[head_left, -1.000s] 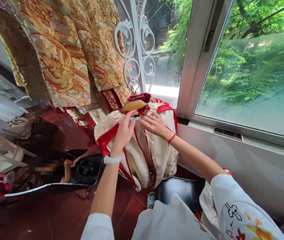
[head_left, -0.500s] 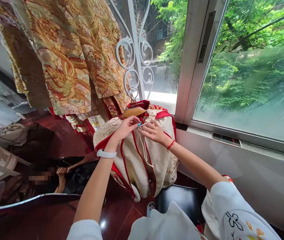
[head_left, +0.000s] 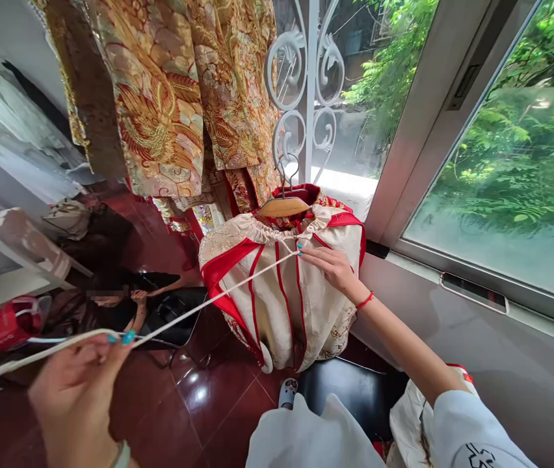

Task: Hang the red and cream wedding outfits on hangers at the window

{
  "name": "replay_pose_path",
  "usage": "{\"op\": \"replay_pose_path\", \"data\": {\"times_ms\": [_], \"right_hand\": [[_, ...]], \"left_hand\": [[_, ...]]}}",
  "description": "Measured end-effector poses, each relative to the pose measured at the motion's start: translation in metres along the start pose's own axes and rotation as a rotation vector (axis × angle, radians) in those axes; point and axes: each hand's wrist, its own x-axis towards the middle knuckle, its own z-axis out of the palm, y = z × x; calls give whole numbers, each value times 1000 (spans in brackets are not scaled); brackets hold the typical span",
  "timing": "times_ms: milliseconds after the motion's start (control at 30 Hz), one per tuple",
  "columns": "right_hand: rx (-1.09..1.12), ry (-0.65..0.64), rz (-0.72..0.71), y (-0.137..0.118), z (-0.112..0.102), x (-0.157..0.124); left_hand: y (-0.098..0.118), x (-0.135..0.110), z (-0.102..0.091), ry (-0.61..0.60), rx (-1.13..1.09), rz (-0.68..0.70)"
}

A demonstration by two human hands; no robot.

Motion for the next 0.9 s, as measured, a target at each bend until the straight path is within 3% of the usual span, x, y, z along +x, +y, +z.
{"op": "replay_pose_path", "data": {"times_ms": [133,267,333,433,533,633,733,833,900], "right_hand": [[136,114,195,1,2,-9],[107,263,458,6,7,-13],[80,282,524,11,1,-1],[62,322,532,19,-19,27],[86,323,563,23,-28,36],[184,256,668,19,-9,13],[223,209,741,15,12,-13],[95,107,676,22,1,-15],[-2,61,614,35,-22,-3]], "left_hand": [[-56,-32,19,-55,-81,-277],[-99,-53,50,-80,-170,-420],[-106,-46,51,49,-199,-409],[-97,-13,30,329,-189,-242],[-88,17,10,388,-161,-99],[-101,16,16,286,-111,-141],[-133,-2,41,48,30,-229],[-146,-3,63,-169,188,-232],[-130,16,75,-155,219,-123]]}}
